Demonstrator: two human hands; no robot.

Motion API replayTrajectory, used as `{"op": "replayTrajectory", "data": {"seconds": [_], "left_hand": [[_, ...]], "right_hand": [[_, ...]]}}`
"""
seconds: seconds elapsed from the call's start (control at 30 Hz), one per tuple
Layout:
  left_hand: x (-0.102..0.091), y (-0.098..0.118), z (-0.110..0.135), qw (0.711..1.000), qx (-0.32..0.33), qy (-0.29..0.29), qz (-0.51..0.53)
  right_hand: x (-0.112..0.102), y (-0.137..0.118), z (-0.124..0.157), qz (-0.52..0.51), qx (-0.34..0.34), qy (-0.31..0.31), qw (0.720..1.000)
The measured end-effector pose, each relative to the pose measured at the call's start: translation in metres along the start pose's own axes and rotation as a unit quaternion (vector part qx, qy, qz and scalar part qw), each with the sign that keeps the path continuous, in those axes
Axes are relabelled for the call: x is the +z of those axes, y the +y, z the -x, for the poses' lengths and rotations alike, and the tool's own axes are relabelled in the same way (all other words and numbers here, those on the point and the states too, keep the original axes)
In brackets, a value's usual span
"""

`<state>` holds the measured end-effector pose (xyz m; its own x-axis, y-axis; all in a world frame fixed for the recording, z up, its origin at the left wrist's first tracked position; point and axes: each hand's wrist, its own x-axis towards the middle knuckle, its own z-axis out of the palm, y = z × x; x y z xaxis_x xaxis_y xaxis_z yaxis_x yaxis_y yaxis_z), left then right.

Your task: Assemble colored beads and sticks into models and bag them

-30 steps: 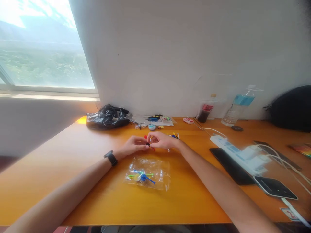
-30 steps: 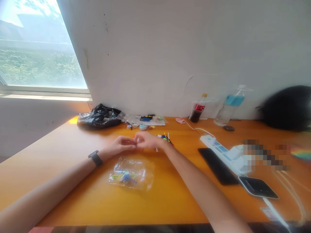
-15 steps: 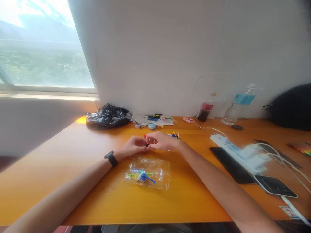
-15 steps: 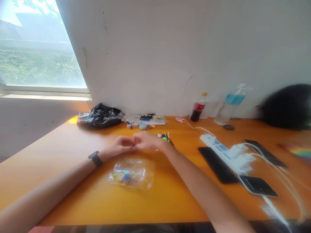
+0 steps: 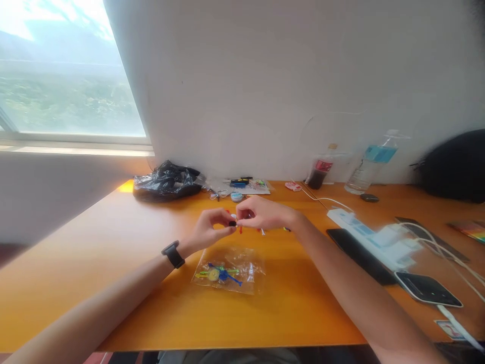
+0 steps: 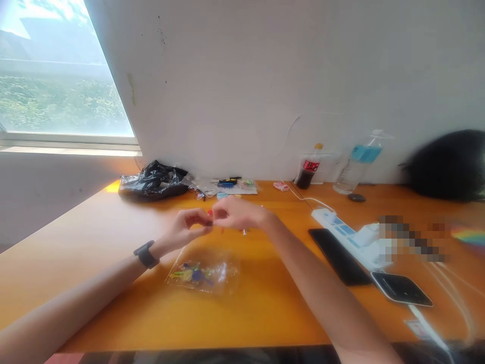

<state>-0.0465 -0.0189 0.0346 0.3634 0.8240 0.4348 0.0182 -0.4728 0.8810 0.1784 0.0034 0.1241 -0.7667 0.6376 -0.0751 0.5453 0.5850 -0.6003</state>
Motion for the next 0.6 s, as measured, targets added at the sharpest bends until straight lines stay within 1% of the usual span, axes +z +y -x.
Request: {"op": "replayTrajectory", "data": {"seconds": [0.07,0.13,0.3,0.43,0.6], "left_hand": [[0.006,0.007,0.003,1.0,0.019,-0.004,0.001],[0.011,0.011,0.006,1.0,0.024,0.001,0.0],[0.013,0.012,0.008,1.0,0.018,0.011,-0.003],[0.012,0.013,0.008,1.0,0.007,0.007,-0.003],[0.011,0.017,0.008,1.0,0.006,0.011,0.021]], "right_hand": [[-0.004,-0.008,0.006,0.026,-0.02,0.002,0.999],[-0.006,-0.015,0.01,0.057,-0.035,0.008,0.998],[-0.005,-0.025,0.013,0.112,-0.043,0.012,0.993],[-0.006,-0.026,0.013,0.114,-0.042,0.008,0.993],[-0.008,-0.028,0.014,0.102,-0.062,0.005,0.993]]}}
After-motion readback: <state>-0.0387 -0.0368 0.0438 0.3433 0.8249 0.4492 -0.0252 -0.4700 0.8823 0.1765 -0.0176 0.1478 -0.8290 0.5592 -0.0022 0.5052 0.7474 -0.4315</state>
